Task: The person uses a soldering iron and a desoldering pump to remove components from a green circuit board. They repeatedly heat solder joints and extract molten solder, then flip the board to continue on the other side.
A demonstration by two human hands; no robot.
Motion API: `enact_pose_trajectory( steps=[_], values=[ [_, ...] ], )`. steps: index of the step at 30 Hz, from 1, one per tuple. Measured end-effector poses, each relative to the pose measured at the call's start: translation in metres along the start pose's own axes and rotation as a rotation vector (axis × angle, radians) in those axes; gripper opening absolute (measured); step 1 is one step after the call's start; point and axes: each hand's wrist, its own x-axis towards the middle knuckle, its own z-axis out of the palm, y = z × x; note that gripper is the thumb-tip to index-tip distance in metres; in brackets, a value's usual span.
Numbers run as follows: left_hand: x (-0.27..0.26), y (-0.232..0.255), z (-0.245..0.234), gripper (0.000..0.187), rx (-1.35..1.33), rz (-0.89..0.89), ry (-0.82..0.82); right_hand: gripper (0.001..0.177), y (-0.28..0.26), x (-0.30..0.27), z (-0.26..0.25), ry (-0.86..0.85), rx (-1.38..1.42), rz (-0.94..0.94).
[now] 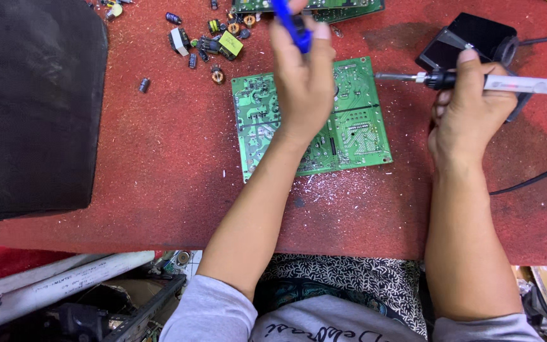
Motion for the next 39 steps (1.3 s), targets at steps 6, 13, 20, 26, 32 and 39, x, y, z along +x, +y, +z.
enact_pose_trajectory(
  steps=[6, 13, 20, 26, 32, 39],
  values=[
    [-0.008, -0.031, 0.02, 0.045, 0.276, 0.298, -0.299, 0.04, -0.01, -0.002, 0.0, 0.039, 0.095, 0.054],
    [-0.004, 0.031, -0.017, 0.031, -0.039, -0.01, -0.252, 0.041, -0.007, 0.001, -0.001, -0.003, 0.094, 0.062],
    [-0.005, 0.105, -0.091, 0.039, -0.727, -0.405, -0.06, 0.038, -0.012, -0.008, 0.003, -0.112, 0.058, 0.025],
    [-0.001, 0.135, -0.091, 0.068, -0.69, -0.604, 0.128, 0.035, -0.013, -0.011, 0.005, -0.18, -0.003, 0.014],
    [-0.014, 0.09, -0.101, 0.022, -0.718, -0.425, 0.056, 0.033, -0.011, -0.008, 0.004, -0.173, 0.024, 0.066],
    [-0.016, 0.099, -0.113, 0.053, -0.928, -0.396, -0.181, 0.034, -0.014, -0.008, 0.005, -0.164, 0.044, 0.087]
  ],
)
